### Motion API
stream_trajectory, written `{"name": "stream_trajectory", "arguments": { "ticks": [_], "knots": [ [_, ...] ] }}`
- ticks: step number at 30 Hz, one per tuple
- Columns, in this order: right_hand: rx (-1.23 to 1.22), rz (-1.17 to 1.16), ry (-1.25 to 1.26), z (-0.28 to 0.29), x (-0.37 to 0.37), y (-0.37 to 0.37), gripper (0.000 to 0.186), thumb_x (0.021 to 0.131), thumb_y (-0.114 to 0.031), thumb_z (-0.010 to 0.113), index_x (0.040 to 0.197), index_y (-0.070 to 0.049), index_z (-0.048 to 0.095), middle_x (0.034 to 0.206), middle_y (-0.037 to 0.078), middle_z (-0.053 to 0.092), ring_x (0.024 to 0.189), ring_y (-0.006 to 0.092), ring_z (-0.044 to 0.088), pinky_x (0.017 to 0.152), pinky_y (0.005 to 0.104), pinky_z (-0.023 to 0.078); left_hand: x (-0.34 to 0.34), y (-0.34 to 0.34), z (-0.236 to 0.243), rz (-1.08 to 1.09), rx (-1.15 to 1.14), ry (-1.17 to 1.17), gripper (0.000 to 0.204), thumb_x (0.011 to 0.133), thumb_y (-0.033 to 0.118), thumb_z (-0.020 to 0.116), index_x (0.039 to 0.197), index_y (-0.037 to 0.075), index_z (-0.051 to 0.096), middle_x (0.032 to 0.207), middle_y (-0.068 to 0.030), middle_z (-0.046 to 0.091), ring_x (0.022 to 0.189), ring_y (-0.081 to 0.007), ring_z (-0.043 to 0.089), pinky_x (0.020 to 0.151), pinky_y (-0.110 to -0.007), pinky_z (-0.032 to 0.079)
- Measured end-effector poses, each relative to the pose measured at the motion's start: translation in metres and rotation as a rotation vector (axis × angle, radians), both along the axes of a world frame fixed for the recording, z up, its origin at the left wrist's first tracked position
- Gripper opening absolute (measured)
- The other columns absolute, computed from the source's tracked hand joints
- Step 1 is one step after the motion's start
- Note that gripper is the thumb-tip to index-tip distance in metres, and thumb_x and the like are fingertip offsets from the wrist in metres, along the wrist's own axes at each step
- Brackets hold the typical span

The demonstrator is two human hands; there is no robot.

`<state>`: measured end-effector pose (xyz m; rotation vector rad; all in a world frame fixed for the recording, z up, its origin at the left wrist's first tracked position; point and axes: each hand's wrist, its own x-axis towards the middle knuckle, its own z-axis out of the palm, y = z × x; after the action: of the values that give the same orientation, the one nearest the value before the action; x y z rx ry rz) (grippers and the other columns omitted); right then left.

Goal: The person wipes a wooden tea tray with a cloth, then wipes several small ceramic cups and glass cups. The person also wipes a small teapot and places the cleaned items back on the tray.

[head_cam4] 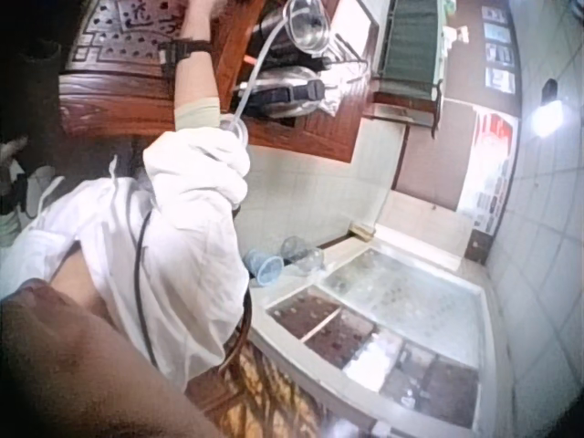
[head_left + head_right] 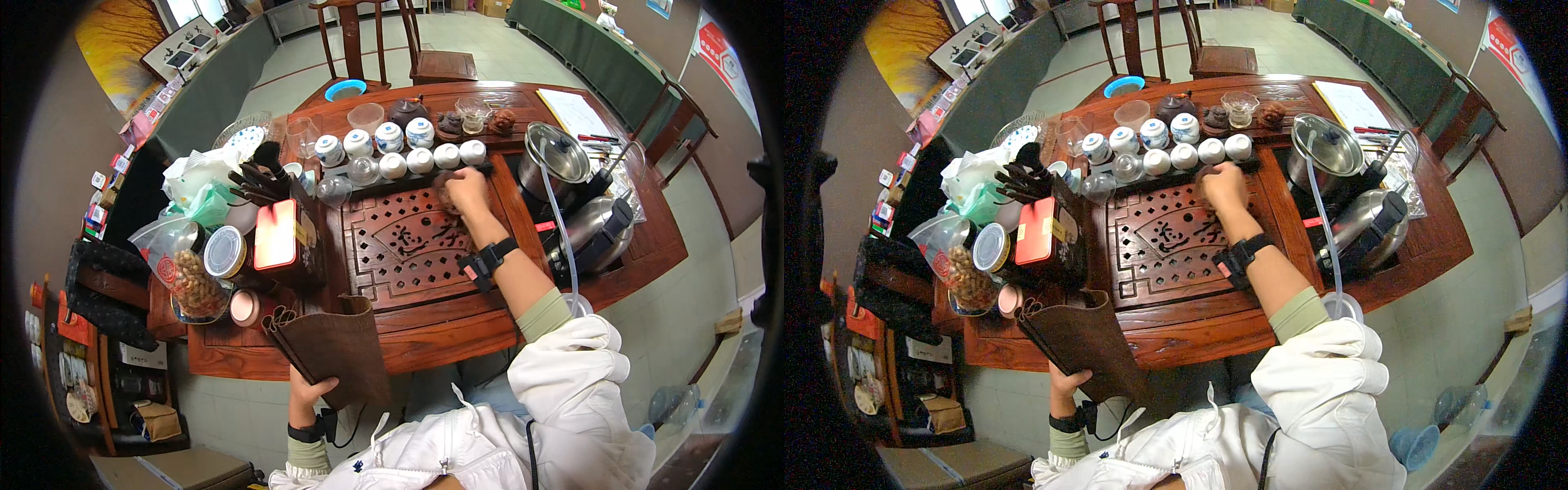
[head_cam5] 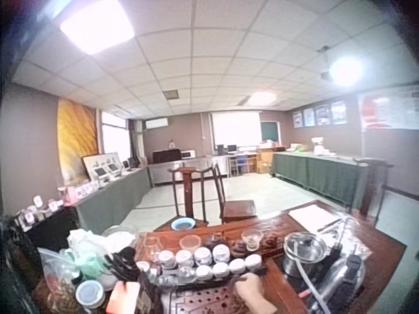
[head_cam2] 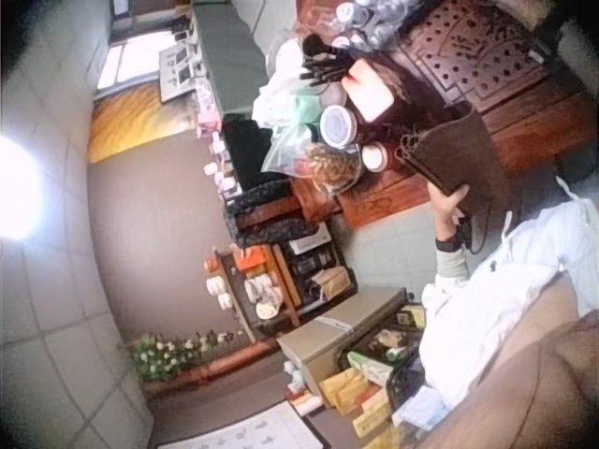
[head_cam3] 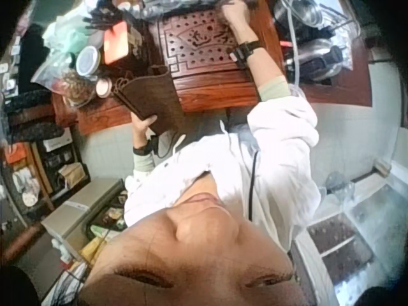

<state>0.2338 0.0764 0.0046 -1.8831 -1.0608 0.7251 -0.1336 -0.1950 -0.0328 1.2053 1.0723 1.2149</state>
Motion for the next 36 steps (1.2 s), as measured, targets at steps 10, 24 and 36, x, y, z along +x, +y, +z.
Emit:
{"name": "stream_trajectory", "arguments": {
  "ticks": [10,24,36],
  "knots": [
    [-0.321,0.1,-0.747,-0.029,0.059,-0.015,0.066,0.085,-0.045,0.06,0.143,-0.018,0.041,0.156,0.006,0.022,0.143,0.0311,0.019,0.111,0.0576,0.021,0.001,0.0,0.008,-0.004,-0.004,0.032,0.056,0.058,0.009,0.077,0.11,0.0,0.059,0.105,-0.0089,0.064,0.093,-0.0239,0.06,0.083,-0.039,0.048],
    [-0.299,0.348,-0.777,-0.032,0.063,-0.037,0.04,0.088,-0.008,0.057,0.127,-0.014,0.053,0.149,0.005,0.036,0.132,0.0323,0.034,0.103,0.0577,0.032,-0.005,0.0,0.0,-0.076,-0.006,0.026,0.062,0.06,0.006,0.075,0.118,-0.003,0.053,0.11,-0.0095,0.062,0.098,-0.0215,0.059,0.087,-0.035,0.047],
    [-0.208,0.411,-0.734,-0.007,0.044,-0.05,0.063,0.086,-0.035,0.064,0.141,-0.014,0.041,0.151,0.012,0.03,0.14,0.0361,0.02,0.107,0.0633,0.018,-0.003,0.004,0.008,-0.132,0.031,0.053,0.061,0.06,0.006,0.074,0.117,-0.004,0.056,0.109,-0.0103,0.064,0.098,-0.021,0.061,0.088,-0.034,0.047]
  ]
}}
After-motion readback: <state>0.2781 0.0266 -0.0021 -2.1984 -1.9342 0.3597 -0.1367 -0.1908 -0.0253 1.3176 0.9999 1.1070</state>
